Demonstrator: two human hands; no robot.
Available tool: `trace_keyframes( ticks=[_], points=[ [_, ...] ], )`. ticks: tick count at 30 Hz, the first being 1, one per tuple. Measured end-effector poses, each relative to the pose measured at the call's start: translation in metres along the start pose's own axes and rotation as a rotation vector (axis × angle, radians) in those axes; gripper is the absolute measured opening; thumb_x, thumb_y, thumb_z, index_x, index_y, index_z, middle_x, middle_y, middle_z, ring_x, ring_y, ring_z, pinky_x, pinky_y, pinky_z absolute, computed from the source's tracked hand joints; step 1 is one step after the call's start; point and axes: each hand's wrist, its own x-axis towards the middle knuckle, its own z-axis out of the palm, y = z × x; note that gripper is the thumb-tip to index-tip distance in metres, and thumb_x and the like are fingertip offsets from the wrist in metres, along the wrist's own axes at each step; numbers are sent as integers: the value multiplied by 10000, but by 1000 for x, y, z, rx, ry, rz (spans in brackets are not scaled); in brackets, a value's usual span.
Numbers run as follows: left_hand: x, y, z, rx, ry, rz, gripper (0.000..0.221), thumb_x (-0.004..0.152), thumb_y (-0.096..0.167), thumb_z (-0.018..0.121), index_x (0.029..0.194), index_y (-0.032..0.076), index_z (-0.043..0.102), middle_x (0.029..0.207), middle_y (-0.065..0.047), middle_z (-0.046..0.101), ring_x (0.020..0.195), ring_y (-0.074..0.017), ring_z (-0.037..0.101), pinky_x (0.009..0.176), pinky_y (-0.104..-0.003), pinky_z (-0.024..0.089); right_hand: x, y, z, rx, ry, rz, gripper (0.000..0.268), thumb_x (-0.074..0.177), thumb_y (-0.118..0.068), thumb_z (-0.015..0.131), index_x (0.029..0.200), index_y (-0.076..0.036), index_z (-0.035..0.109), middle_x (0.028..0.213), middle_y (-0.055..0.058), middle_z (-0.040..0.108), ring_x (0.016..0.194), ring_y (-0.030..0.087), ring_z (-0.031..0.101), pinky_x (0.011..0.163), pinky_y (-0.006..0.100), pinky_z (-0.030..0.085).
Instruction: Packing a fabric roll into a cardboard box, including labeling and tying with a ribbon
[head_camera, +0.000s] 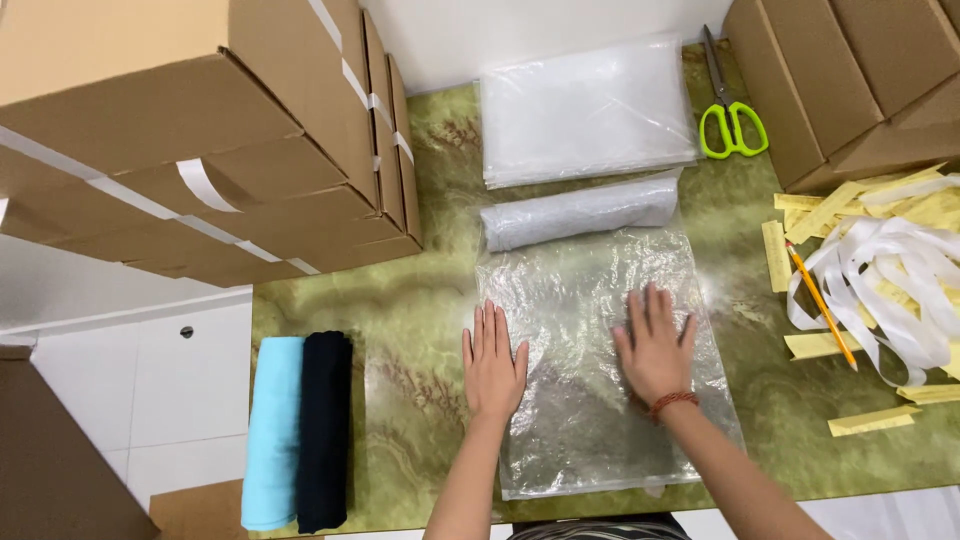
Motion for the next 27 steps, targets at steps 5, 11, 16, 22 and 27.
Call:
trace_keyframes(
  ticks=[5, 11, 16, 22, 27],
  points=[
    [-38, 0, -8, 8, -35, 49, 665, 1102, 503, 424, 1695, 238, 282, 1801, -65, 122, 1648, -270, 90, 1295, -538, 83, -83, -86, -25, -126, -290, -404, 722, 1055, -721, 180, 1701, -410, 91, 1804, -21, 19, 1641, 246, -33, 1273, 634, -62],
    [-87, -14, -20, 149, 82, 154, 604, 1121, 479, 348, 1695, 297, 304, 1793, -56, 157, 1643, -274, 140, 1294, -495, 131, -131, -62, 34, -41, 410, -657, 694, 1075, -709, 262, 1684, -378, 244, 1815, -10, 96, 1677, 198, 48, 1305, 617, 7],
    [-120, -28, -14, 315, 153, 208, 647, 1128, 549, 264, 1723, 301, 213, 1810, -34, 117, 1660, -234, 100, 1309, -465, 91, -144, 7, 11, -102, 134, -325, 736, 1029, -740, 102, 1682, -408, 22, 1789, -10, -113, 1623, 196, -97, 1255, 641, -84],
    [-131, -38, -15, 527, 245, 287, 697, 1106, 611, 210, 1736, 324, 121, 1827, -31, 46, 1680, -242, 31, 1330, -469, 48, -171, 97, 13, 185, 20, 197, 737, 994, -730, 194, 1655, -407, 234, 1802, -54, 54, 1653, 158, 33, 1292, 592, -23],
    [-127, -24, -20, 53, -76, 211, 622, 1115, 476, 363, 1696, 277, 262, 1795, -87, 52, 1641, -331, 34, 1230, -696, 30, -187, 130, -1, 438, 161, 269, 861, 973, -518, 561, 1710, -195, 257, 1674, 173, 418, 1540, 381, 387, 1223, 595, 308]
  ],
)
